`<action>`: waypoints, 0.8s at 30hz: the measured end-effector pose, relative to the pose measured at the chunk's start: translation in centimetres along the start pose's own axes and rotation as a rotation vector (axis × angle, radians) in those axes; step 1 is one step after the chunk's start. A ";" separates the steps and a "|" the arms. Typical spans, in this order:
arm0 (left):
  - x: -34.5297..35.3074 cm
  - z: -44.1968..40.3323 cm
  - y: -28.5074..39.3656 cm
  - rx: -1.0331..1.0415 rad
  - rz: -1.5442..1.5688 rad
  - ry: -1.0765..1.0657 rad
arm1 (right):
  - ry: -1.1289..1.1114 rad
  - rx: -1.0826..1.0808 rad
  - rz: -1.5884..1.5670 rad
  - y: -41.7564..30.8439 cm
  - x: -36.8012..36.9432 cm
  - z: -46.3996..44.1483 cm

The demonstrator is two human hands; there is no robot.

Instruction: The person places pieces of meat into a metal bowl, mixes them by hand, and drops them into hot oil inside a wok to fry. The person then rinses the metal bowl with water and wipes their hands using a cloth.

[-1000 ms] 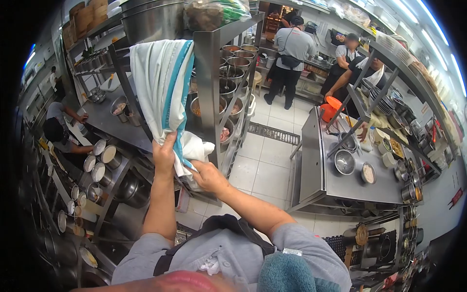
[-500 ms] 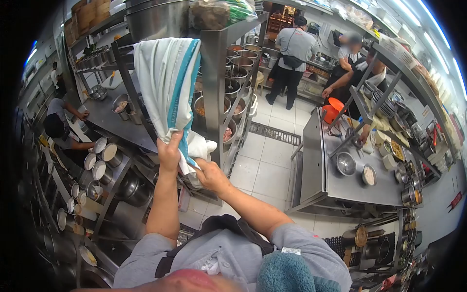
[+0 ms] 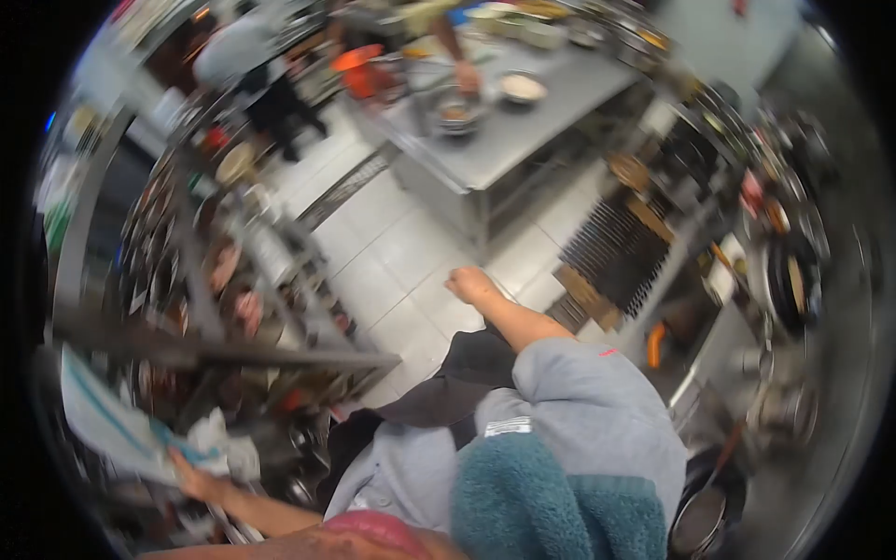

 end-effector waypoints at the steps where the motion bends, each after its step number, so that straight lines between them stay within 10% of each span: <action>1: -0.5 1.0 6.2 0.217 -0.346 0.012 | 0.016 0.239 0.061 5.8 -1.5 1.6; 2: -0.8 1.3 14.2 -0.528 0.254 0.222 | 0.013 0.471 0.113 11.4 -2.6 4.2; 12: 11.2 1.0 28.0 -0.065 0.547 0.156 | -0.035 1.060 0.060 35.6 -6.9 23.7; 17: 22.5 1.5 38.7 0.102 0.881 -0.139 | 0.182 0.859 -0.050 40.3 -12.7 16.7; 20: 22.8 8.9 56.4 -0.101 0.890 -0.346 | 0.271 0.828 -0.067 41.4 -20.1 14.0; 24: 28.1 14.5 69.9 0.174 1.163 -0.564 | 0.506 0.715 -0.243 43.1 -27.7 15.4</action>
Point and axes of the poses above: each hand's wrist, its own z-axis away from the middle knuckle, its own x-axis out of the palm, y = z × x, the point moved 6 cm from there along -z, towards the middle knuckle, and after that the axes turned 2 degrees about -z, right-handed, at the moved point
